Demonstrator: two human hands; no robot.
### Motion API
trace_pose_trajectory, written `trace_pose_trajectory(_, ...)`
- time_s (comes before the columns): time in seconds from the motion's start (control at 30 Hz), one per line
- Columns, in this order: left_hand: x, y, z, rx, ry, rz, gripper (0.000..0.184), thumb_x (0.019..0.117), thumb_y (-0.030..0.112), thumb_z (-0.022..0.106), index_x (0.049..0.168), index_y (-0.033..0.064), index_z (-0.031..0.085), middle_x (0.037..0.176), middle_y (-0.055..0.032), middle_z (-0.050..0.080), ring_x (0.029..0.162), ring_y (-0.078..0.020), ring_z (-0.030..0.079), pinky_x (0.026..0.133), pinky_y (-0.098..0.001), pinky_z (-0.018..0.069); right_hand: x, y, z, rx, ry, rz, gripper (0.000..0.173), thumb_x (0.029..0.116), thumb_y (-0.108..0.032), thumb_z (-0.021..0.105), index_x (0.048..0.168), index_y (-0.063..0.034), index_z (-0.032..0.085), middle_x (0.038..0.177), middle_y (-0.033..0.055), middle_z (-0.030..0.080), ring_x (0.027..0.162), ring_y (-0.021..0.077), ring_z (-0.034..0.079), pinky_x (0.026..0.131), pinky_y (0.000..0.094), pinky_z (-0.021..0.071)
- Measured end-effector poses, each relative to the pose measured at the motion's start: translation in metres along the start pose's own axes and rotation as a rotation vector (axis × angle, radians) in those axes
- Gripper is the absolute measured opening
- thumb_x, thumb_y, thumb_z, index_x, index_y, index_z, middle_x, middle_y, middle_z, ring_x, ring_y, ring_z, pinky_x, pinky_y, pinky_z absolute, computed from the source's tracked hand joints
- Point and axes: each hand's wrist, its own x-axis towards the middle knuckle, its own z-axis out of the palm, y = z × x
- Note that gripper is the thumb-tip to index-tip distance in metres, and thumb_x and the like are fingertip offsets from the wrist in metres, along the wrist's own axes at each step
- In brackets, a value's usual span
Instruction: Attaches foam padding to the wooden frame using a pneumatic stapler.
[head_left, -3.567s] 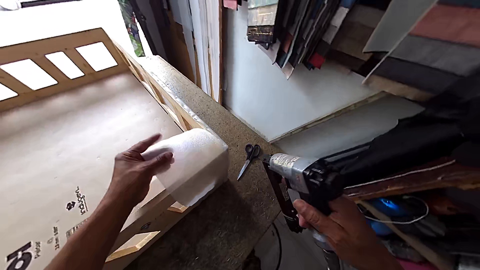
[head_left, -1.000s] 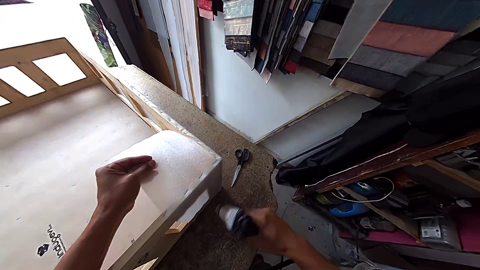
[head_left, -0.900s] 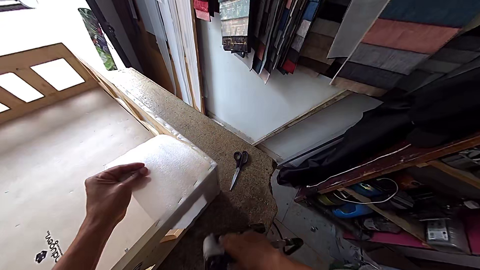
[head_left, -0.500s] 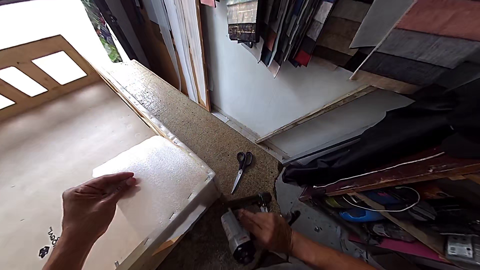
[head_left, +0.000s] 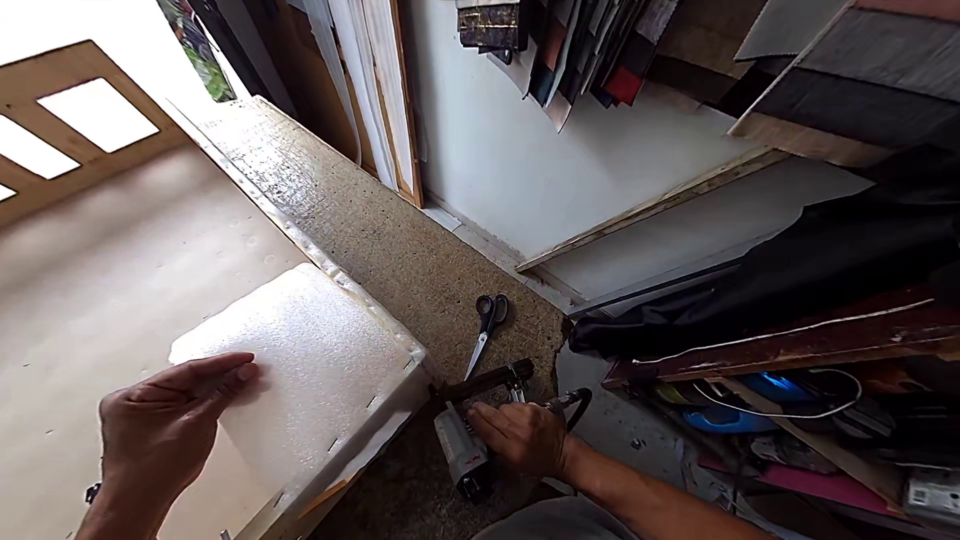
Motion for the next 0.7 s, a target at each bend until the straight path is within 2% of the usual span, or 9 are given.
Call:
trace_pose_trajectory(0.13,0.000,-0.002,-0.001,0.002,0.003,0.003,0.016,0.0846,0.011,0.076,0.099,0.0054,0.078,0.087,0.0001,0.078,0.075,-0.0055,0.073,0.069,-0.0198,0.0611,-0.009,-0.012,-0.005,0.038,-0.084,0.027,0.033,0.0974,-0.014,0.060,0.130,-0.0145,0.064,0.109,0.0064,0.070,0.060,0.0165,0.062,0.050,0.0307,0.0534)
trace_pose_trajectory(0.23,0.002,0.000,0.001,-0.003,0.008,-0.005,0.016,0.0838,0.012,0.077,0.098,0.0056,0.078,0.086,0.0002,0.078,0.074,-0.0055,0.073,0.068,-0.0196,0.0612,-0.030,-0.033,0.007,-0.018,-0.217,-0.012,0.034,0.0954,-0.016,0.062,0.129,-0.0173,0.067,0.122,0.0044,0.071,0.062,0.0173,0.065,0.050,0.0326,0.0547)
trace_pose_trajectory(0.3,0.002,0.000,0.001,-0.006,0.010,0.002,0.016,0.0838,0.014,0.076,0.098,0.0063,0.078,0.086,0.0003,0.078,0.074,-0.0054,0.073,0.067,-0.0198,0.0611,-0.030,-0.049,0.019,0.029,-0.367,-0.017,0.040,0.0942,-0.016,0.063,0.134,-0.0139,0.067,0.131,0.0079,0.069,0.075,0.0233,0.071,0.056,0.0369,0.0578)
trace_pose_trajectory(0.37,0.001,-0.003,0.000,-0.037,0.017,0.019,0.016,0.0838,0.015,0.076,0.098,0.0080,0.078,0.086,0.0013,0.078,0.074,-0.0049,0.073,0.067,-0.0195,0.0611,-0.013,-0.046,0.012,0.300,-0.617,0.018,0.044,0.0983,-0.024,0.064,0.140,-0.0101,0.060,0.141,0.0153,0.061,0.108,0.0380,0.068,0.076,0.0505,0.0604)
trace_pose_trajectory(0.43,0.003,-0.003,-0.003,-0.116,0.014,0.041,0.018,0.0832,0.016,0.078,0.100,0.0102,0.078,0.088,0.0012,0.078,0.075,-0.0062,0.073,0.067,-0.0205,0.0619,0.015,-0.016,-0.007,0.479,-0.638,0.084,0.039,0.0979,-0.043,0.067,0.125,-0.0144,0.071,0.133,0.0122,0.066,0.122,0.0391,0.060,0.092,0.0617,0.0515)
trace_pose_trajectory(0.5,0.006,-0.002,-0.009,-0.232,-0.012,0.074,0.024,0.0828,0.019,0.083,0.105,0.0134,0.079,0.092,-0.0009,0.078,0.077,-0.0095,0.075,0.069,-0.0233,0.0633,0.043,0.040,-0.015,0.380,-0.434,0.144,0.015,0.0963,-0.019,0.066,0.107,-0.0111,0.073,0.115,0.0113,0.073,0.113,0.0344,0.068,0.090,0.0589,0.0559)
trace_pose_trajectory(0.57,0.005,0.004,-0.016,-0.330,-0.061,0.098,0.028,0.0821,0.021,0.085,0.110,0.0173,0.079,0.097,-0.0034,0.079,0.077,-0.0115,0.075,0.069,-0.0245,0.0638,0.065,0.110,-0.003,0.330,-0.496,0.222,0.029,0.0978,-0.001,0.055,0.120,-0.0068,0.073,0.130,0.0162,0.068,0.128,0.0354,0.061,0.104,0.0573,0.0498)
trace_pose_trajectory(0.63,0.004,0.017,-0.022,-0.389,-0.151,0.118,0.039,0.0812,0.025,0.087,0.119,0.0228,0.078,0.110,-0.0039,0.078,0.084,-0.0117,0.076,0.071,-0.0249,0.0640,0.074,0.167,0.026,0.301,-0.675,0.125,0.036,0.1031,-0.001,0.046,0.130,-0.0101,0.068,0.147,0.0145,0.058,0.144,0.0323,0.046,0.118,0.0532,0.0378)
trace_pose_trajectory(0.7,0.000,0.032,-0.028,-0.434,-0.282,0.162,0.051,0.0831,0.025,0.085,0.132,0.0265,0.071,0.122,-0.0036,0.075,0.094,-0.0133,0.076,0.077,-0.0271,0.0646,0.080,0.195,0.044,0.290,-0.810,0.010,0.039,0.1052,-0.001,0.042,0.136,-0.0104,0.064,0.152,0.0165,0.053,0.147,0.0349,0.042,0.119,0.0550,0.0349)
